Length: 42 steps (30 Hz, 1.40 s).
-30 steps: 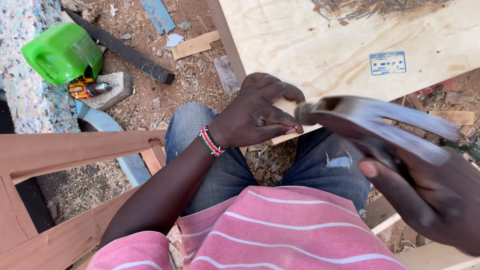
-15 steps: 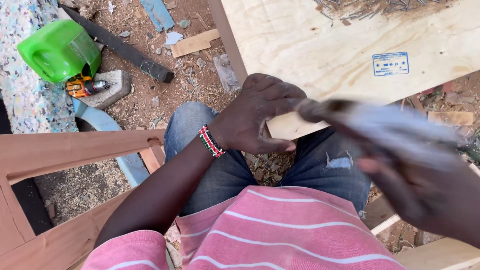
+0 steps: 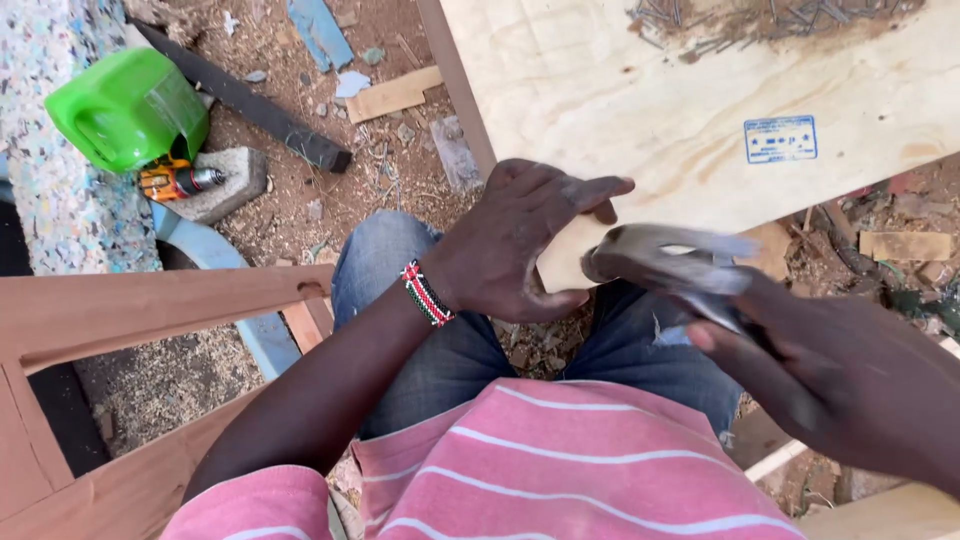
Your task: Pouring nails from a container and hammering them into a wooden board.
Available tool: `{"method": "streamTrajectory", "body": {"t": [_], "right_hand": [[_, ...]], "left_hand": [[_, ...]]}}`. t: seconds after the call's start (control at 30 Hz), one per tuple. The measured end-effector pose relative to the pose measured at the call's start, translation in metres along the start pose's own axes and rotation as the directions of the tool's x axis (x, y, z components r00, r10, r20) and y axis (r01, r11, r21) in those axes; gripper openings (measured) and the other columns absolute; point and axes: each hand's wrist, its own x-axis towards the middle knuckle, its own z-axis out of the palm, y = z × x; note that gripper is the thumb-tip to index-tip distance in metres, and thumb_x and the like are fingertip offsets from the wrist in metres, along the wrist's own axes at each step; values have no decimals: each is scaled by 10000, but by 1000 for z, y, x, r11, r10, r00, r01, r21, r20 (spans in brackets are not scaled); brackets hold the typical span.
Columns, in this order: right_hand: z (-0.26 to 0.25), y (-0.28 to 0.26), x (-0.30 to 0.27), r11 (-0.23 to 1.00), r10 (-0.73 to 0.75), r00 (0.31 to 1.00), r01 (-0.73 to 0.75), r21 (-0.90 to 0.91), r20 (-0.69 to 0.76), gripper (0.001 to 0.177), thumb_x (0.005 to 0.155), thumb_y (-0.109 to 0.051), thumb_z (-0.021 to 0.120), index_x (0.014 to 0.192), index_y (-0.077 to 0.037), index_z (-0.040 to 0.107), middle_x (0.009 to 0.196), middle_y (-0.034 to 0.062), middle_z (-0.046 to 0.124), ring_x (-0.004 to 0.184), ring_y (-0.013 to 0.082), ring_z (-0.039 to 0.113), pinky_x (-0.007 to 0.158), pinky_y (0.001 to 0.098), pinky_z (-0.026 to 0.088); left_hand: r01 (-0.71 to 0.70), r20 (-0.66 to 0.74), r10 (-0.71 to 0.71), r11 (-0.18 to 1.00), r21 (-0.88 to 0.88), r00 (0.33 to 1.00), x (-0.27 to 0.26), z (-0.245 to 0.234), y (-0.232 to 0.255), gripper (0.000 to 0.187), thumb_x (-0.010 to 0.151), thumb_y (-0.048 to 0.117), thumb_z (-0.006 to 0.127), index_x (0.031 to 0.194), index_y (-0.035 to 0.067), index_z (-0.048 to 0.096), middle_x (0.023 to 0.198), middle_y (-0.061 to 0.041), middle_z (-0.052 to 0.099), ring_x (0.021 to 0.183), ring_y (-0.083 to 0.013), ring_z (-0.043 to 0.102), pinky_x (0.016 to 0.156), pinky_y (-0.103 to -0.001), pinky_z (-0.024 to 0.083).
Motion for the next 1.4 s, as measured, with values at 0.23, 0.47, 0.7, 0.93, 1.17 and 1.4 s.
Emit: {"method": "streamTrajectory", "body": {"t": [0.23, 0.47, 0.7, 0.93, 1.17, 1.4], "right_hand": [[60, 30, 22, 984, -146, 984, 135, -115, -99, 533, 918, -586, 502, 1396, -367, 416, 632, 77, 742, 582, 408, 709, 553, 497, 511], [46, 27, 8, 829, -496, 597, 541, -140, -631, 479, 969, -257, 512, 1397, -57, 595, 1360, 207, 658, 998, 348, 717, 694, 442, 595], [58, 33, 16, 989, -52, 997, 44, -140, -54, 347, 956, -643, 404, 1061, -354, 563, 685, 48, 712, 663, 353, 721, 603, 486, 494], [56, 28, 19, 997, -60, 996, 56, -58, -68, 423, 944, -619, 466, 1283, -375, 401, 784, 48, 792, 744, 453, 718, 613, 507, 529], [44, 66, 4, 972, 232, 970, -233, -6, -65, 473, 945, -647, 402, 1355, -412, 401, 891, 72, 817, 840, 395, 787, 726, 476, 595], [19, 120, -1, 809, 502, 840, -372, 455, -205, 412, 1089, -508, 432, 1274, -140, 453, 991, 362, 717, 910, 593, 673, 735, 576, 472]], "left_hand": [[-24, -27, 25, 1000, 15, 999, -3, 3, -1, 936, 866, 504, 751, 1614, 202, 277, 1392, 64, 653, 1255, -239, 605, 1078, -435, 320], [-1, -20, 2, 999, 48, 1000, 1, 3, -1, 899, 866, 569, 687, 1594, 196, 316, 1322, -13, 664, 1196, -281, 582, 1048, -446, 318], [-16, -18, 18, 997, 73, 1000, -2, 3, 3, 936, 853, 525, 723, 1607, 188, 281, 1388, 52, 650, 1225, -255, 583, 1051, -435, 314], [-20, -8, 21, 998, 62, 1000, 3, -3, 9, 871, 860, 504, 703, 1580, 188, 329, 1356, 39, 656, 1241, -260, 588, 1081, -428, 316], [46, 135, -43, 999, -18, 990, 27, -25, 24, 679, 977, 626, 503, 1494, 189, 445, 1329, -2, 649, 1223, -266, 567, 1030, -438, 315], [201, 112, -208, 977, 74, 972, 98, 0, -17, 388, 990, 362, 619, 1298, 130, 577, 986, -7, 686, 878, -230, 688, 877, -429, 444]]}}
